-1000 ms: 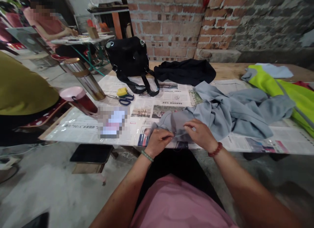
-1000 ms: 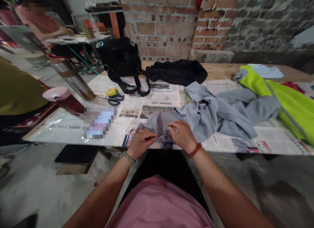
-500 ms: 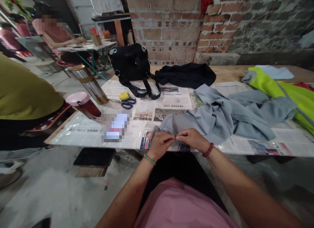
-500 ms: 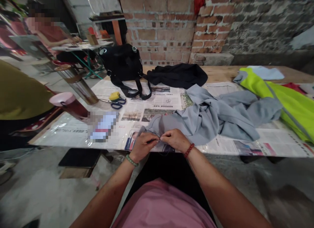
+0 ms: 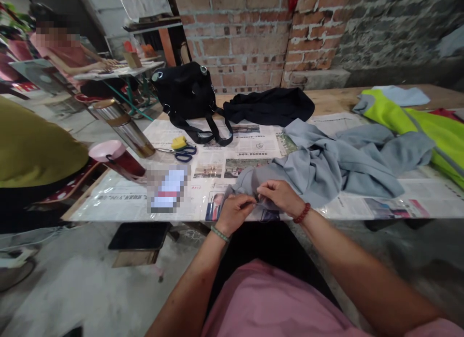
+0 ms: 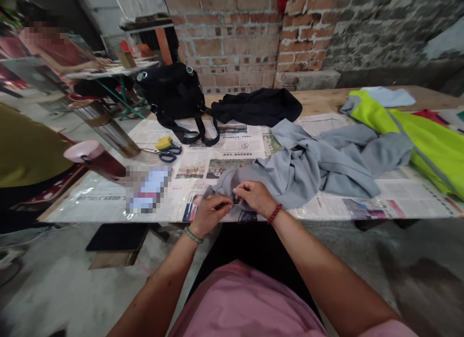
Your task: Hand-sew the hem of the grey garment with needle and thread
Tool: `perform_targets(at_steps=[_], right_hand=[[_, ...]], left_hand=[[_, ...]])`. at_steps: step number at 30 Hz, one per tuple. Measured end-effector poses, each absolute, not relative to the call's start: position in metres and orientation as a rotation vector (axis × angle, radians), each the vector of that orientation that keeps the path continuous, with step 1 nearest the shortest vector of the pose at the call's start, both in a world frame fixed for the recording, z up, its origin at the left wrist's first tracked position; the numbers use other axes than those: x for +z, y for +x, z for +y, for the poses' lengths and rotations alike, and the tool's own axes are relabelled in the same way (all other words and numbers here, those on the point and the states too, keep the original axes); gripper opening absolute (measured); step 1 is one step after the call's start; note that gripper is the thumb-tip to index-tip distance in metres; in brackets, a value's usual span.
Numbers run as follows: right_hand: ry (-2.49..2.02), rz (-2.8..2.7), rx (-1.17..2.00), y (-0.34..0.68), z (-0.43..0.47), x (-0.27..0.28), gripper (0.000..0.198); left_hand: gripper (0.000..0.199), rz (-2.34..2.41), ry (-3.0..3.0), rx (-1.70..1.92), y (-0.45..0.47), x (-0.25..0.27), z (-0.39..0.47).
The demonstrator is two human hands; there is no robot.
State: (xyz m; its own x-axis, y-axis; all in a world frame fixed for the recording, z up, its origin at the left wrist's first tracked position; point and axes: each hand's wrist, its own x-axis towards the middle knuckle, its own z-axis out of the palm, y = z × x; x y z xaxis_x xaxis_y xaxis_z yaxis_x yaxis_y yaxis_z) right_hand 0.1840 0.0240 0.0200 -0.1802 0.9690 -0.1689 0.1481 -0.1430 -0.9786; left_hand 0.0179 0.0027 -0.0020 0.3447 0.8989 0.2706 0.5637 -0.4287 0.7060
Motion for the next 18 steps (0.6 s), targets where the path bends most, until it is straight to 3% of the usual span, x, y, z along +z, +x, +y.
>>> perform_targets(at_steps=[7, 13, 18], right_hand=[[-1.244, -1.344, 1.662, 0.184, 0.025, 0.022, 0.014], [-1.209, -1.171, 1.516, 0.180, 0.027, 0.015, 0.011], [-1.133, -0.921, 1.509, 0.185, 0.038, 0.009, 0.024]], left_hand=[[0.010, 1.280, 2.096, 0.902, 0.017, -0.001, 0.002], [0.008, 1.311, 2.078, 0.903, 0.019, -0.001, 0.002], [0.009, 1.254, 2.111, 0.860, 0.018, 0.002, 0.003]])
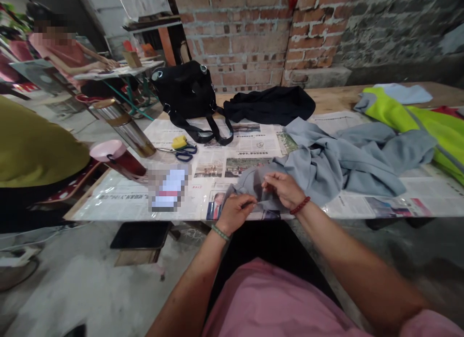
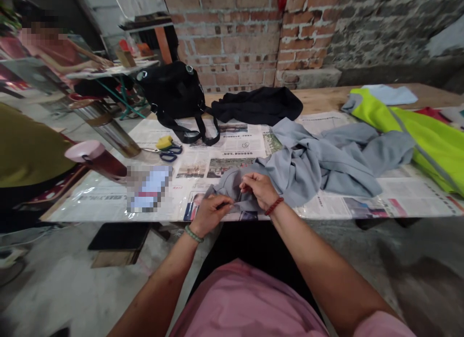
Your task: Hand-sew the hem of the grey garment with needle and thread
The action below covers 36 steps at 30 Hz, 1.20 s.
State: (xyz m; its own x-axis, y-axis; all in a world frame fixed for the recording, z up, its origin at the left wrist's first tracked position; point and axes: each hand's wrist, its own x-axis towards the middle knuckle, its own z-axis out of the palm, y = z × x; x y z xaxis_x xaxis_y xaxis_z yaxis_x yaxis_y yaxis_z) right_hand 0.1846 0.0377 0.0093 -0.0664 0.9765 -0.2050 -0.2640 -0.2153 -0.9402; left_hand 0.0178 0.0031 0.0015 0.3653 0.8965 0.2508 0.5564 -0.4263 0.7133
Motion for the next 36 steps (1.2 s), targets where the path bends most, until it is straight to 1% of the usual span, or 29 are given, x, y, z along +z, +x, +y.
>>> perform_targets(at_steps=[3, 8, 12, 14, 17, 19, 29, 33, 36], right_hand=[[-1.079, -0.935, 1.627, 0.191, 0.042, 0.016, 0.029], [-0.915, -0.952, 1.800, 0.199, 0.047, 0.035, 0.023], [-0.884, -1.016, 1.878, 0.207, 0.060, 0.051, 0.032], [-0.906, -1.031, 1.842, 0.211, 0.070, 0.059, 0.028], [-0.887, -1.076, 1.746, 0.216, 0.084, 0.069, 0.011], [-0.859, -1.104, 1.695, 0.218, 0.092, 0.075, 0.006], [-0.888, -1.180, 1.520, 0.225, 0.118, 0.092, 0.006], [-0.927, -1.227, 1.522, 0.218, 0.108, 0.080, 0.004], [-1.060, -1.438, 1.504, 0.209, 0.089, 0.059, 0.011]], left_hand=[[0.009, 1.262, 2.077, 0.871, 0.018, 0.003, 0.003], [0.008, 1.277, 2.055, 0.879, 0.018, 0.002, 0.004], [0.008, 1.270, 2.043, 0.877, 0.017, -0.001, 0.005], [0.008, 1.278, 2.024, 0.885, 0.017, -0.002, 0.005], [0.011, 1.287, 1.952, 0.905, 0.017, -0.002, 0.005], [0.014, 1.289, 1.893, 0.911, 0.017, 0.000, 0.005], [0.025, 1.325, 1.885, 0.932, 0.016, 0.002, 0.004], [0.025, 1.302, 1.859, 0.960, 0.016, 0.000, 0.005], [0.021, 1.295, 1.897, 0.974, 0.015, -0.001, 0.006]])
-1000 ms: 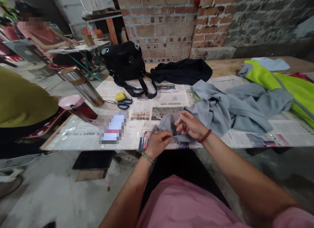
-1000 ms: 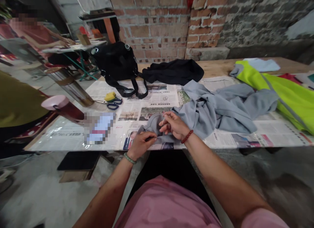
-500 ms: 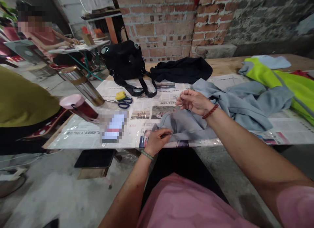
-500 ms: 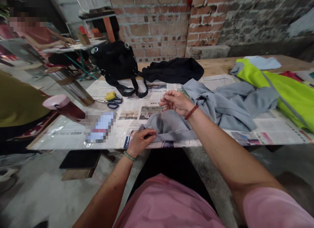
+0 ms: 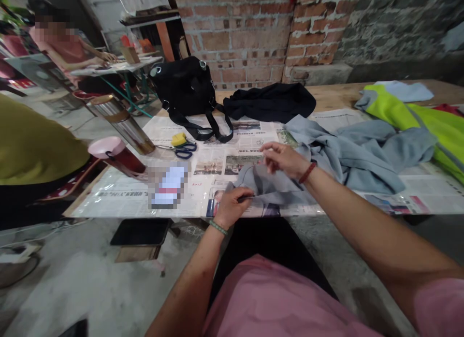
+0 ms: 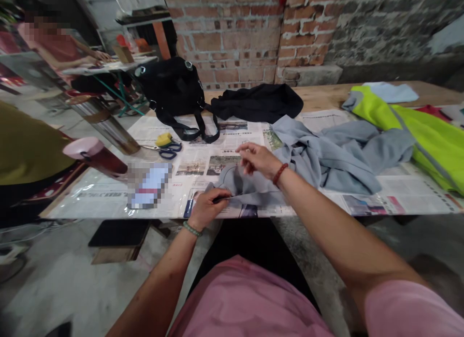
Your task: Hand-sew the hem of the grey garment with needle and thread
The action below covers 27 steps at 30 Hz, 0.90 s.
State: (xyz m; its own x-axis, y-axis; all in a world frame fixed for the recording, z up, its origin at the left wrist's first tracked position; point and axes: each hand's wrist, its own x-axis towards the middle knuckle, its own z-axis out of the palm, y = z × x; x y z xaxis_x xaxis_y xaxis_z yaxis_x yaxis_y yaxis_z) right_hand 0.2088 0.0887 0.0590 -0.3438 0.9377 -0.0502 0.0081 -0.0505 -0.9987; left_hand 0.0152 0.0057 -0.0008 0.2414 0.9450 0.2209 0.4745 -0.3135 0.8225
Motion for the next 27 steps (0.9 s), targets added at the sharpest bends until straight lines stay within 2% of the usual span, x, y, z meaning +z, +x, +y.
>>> perform_targets(at_steps=[4, 7, 10, 27], right_hand=[[-1.227, -1.996, 1.256, 0.205, 0.065, 0.032, 0.018], [-1.121, -2.389, 0.875, 0.208, 0.059, 0.026, 0.018], [-1.019, -2.585, 0.719, 0.210, 0.059, 0.027, 0.025], [-0.935, -2.495, 1.036, 0.209, 0.055, 0.026, 0.024]], left_hand=[[0.016, 1.277, 1.934, 0.960, 0.015, 0.000, 0.006], [0.013, 1.272, 1.940, 0.947, 0.015, 0.000, 0.006], [0.009, 1.265, 1.947, 0.939, 0.017, 0.001, 0.005], [0.018, 1.239, 1.996, 0.871, 0.015, 0.000, 0.005]])
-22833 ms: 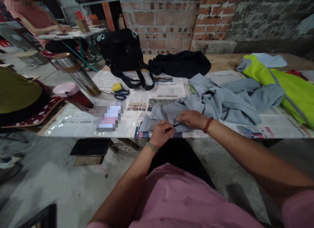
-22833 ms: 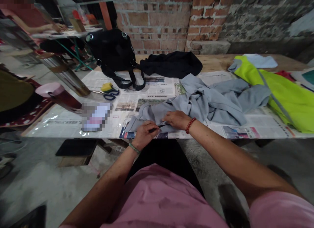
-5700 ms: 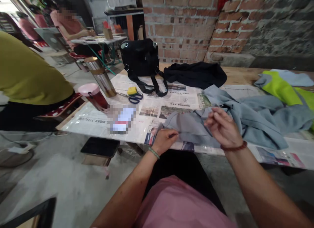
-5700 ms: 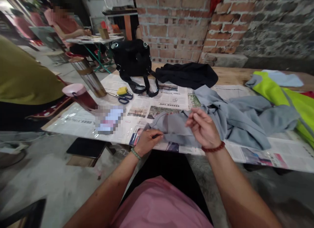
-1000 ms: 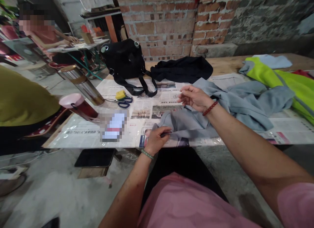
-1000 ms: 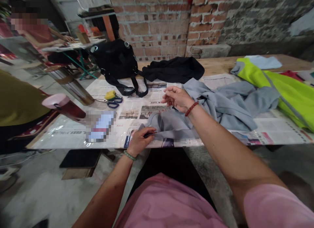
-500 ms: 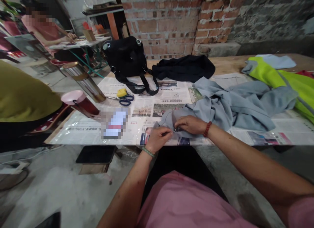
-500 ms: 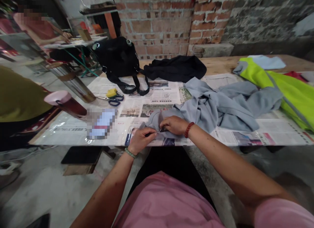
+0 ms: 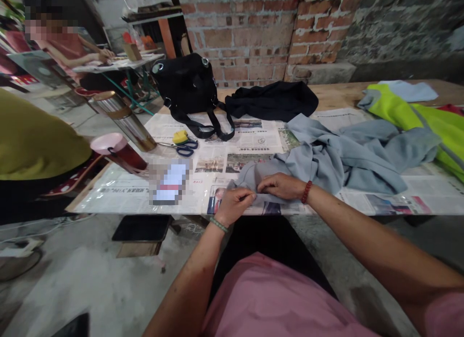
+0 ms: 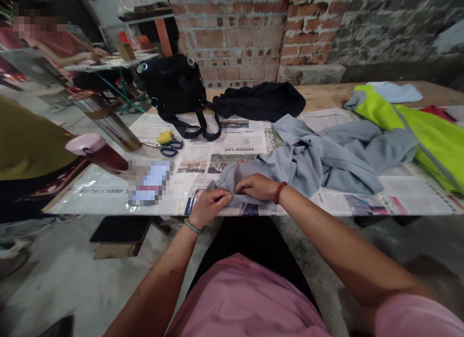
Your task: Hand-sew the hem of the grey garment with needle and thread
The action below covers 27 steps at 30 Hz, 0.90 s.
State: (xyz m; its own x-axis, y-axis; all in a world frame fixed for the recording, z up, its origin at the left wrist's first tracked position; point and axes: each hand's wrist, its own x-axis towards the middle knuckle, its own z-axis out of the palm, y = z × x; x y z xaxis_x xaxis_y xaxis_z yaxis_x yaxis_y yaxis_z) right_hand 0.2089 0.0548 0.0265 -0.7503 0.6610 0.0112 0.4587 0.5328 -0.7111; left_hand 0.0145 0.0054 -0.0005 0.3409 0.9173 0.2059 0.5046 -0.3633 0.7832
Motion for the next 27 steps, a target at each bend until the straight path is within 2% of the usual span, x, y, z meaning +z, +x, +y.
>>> perform_targets(at_steps=[4, 12, 17, 21, 27], right_hand=[[-0.954, -2.449, 1.084, 0.207, 0.053, 0.027, 0.023], [-1.092, -2.183, 1.374, 0.205, 0.053, 0.024, 0.021], [-0.988, -2.137, 1.494, 0.198, 0.054, 0.025, 0.023], [-0.943, -2.298, 1.289, 0.192, 0.048, 0.030, 0.032], [-0.953, -2.181, 0.577, 0.203, 0.023, 0.030, 0.024]], left_hand=[[0.020, 1.234, 1.990, 0.856, 0.014, -0.001, 0.006], [0.021, 1.211, 2.003, 0.843, 0.014, 0.000, 0.007], [0.022, 1.187, 2.027, 0.828, 0.013, -0.003, 0.008], [0.022, 1.220, 1.989, 0.830, 0.014, -0.004, 0.008], [0.025, 1.237, 1.950, 0.841, 0.014, -0.002, 0.006]])
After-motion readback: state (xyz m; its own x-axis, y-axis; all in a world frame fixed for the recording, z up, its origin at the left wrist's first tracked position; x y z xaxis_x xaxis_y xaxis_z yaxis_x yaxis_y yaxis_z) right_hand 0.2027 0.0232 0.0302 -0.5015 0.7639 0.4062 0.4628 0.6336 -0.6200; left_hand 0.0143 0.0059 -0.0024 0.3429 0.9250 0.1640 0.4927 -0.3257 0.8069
